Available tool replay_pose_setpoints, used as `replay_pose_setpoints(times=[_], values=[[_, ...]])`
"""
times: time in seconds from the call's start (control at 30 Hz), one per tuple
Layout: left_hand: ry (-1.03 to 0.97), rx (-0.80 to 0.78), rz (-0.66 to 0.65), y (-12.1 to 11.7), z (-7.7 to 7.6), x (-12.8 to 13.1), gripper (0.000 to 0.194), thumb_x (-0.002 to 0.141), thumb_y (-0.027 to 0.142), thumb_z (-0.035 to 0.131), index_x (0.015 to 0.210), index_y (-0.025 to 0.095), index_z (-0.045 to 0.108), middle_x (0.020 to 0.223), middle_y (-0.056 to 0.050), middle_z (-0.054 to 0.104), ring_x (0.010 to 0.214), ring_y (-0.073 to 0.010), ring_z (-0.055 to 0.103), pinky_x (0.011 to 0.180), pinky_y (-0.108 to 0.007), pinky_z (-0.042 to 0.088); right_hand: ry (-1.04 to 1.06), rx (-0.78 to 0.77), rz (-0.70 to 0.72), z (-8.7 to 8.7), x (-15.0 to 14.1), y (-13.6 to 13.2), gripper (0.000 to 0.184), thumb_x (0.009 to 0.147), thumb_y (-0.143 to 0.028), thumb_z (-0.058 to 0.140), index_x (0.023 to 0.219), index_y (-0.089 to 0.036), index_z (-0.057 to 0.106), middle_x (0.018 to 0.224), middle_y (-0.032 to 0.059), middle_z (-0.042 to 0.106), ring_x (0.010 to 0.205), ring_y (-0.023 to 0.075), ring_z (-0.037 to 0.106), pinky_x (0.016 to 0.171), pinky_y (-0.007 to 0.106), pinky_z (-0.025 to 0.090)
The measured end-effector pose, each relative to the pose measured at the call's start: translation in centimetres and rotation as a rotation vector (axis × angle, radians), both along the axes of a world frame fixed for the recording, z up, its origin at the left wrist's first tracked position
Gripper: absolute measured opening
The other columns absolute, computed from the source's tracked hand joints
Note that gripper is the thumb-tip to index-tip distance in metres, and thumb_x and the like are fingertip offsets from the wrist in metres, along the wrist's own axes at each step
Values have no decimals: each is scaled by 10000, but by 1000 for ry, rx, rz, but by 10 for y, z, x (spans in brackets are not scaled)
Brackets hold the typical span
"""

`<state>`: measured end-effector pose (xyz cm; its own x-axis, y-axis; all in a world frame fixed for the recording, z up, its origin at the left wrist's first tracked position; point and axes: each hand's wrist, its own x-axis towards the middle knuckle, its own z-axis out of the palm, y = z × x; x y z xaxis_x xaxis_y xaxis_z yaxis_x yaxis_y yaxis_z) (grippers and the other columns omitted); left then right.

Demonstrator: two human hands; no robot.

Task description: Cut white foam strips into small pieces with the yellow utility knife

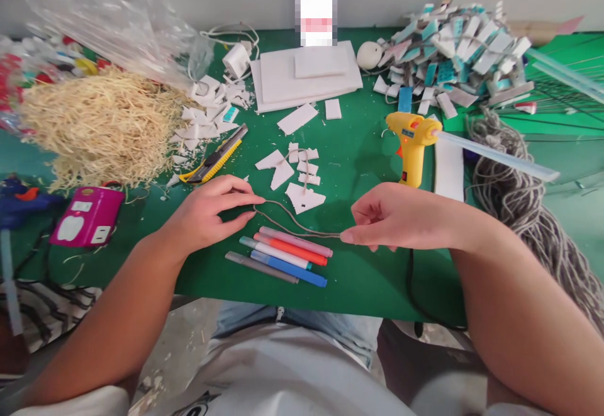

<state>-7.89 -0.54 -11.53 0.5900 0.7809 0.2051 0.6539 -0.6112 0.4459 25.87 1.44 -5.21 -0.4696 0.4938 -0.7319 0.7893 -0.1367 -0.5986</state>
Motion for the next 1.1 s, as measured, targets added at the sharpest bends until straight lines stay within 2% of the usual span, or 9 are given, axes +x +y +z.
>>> replay_pose_setpoints(times=[0.13, 0.27, 0.33, 0.5, 0.67, 0.83, 0.9, 0.97, 1.1], values=[[-14, 14, 16, 0, -2, -1, 259, 967, 244, 570, 1136, 177, 754, 1045, -79, 701, 969, -191, 685, 817, -280, 576, -137, -49, 72, 7, 1, -3, 585, 706, -761, 732, 539, -224, 568, 511, 1, 567, 466, 137, 548, 446, 263, 389], [-6, 20, 7, 1, -3, -1, 249, 971, 245, 571, 1127, 171, 749, 1038, -77, 697, 960, -188, 686, 811, -277, 572, -177, 6, 51, 10, 8, -3, 633, 747, -782, 688, 512, -226, 499, 480, -4, 502, 414, 101, 435, 400, 262, 322], [-20, 28, 3, 2, -3, -1, 221, 968, 241, 583, 1091, 167, 751, 1020, -74, 696, 941, -182, 686, 807, -274, 568, -89, 85, 13, 12, 14, -1, 669, 701, -847, 675, 515, -229, 495, 481, -25, 412, 408, 76, 333, 364, 256, 244], [-68, 21, -10, 3, -5, 3, 159, 974, 231, 583, 918, 183, 725, 903, -40, 691, 843, -153, 669, 766, -258, 546, 209, 284, -98, 19, 12, 1, 579, 745, -827, 665, 754, -252, 739, 610, 32, 606, 504, 113, 505, 426, 260, 396], [-72, 83, -47, 1, -8, 5, 198, 1001, 185, 538, 855, 179, 672, 859, -33, 683, 826, -146, 641, 760, -256, 518, 365, 539, -248, 16, -15, -10, 372, 819, -627, 726, 824, -255, 752, 668, 29, 681, 521, 128, 566, 431, 262, 420], [-74, 121, -47, -1, -7, 4, 212, 1026, 193, 499, 867, 182, 638, 872, -39, 681, 836, -147, 638, 762, -261, 525, 328, 596, -227, 2, -55, -26, 304, 799, -465, 741, 1003, -241, 770, 543, -44, 575, 426, 108, 489, 394, 258, 397], [-114, 175, -55, -3, -5, 5, 170, 1018, 175, 524, 891, 180, 637, 886, -39, 687, 842, -144, 646, 764, -253, 535, 295, 642, -247, -6, -74, -28, 332, 783, -366, 747, 1080, -222, 769, 809, 10, 716, 451, 77, 484, 405, 261, 384], [-155, 239, -58, -5, -3, 6, 120, 1002, 148, 560, 917, 180, 638, 906, -41, 692, 850, -140, 657, 780, -248, 545, 259, 688, -253, -14, -90, -28, 392, 783, -301, 740, 1159, -190, 755, 1058, 67, 750, 510, 73, 518, 453, 273, 406], [-221, 344, -48, -10, 0, 8, 99, 966, 96, 611, 943, 189, 636, 918, -34, 693, 851, -133, 668, 792, -243, 556, 268, 481, -286, -29, -111, -23, 459, 795, -233, 737, 1251, -195, 703, 1068, 50, 772, 537, 67, 535, 501, 255, 435]])
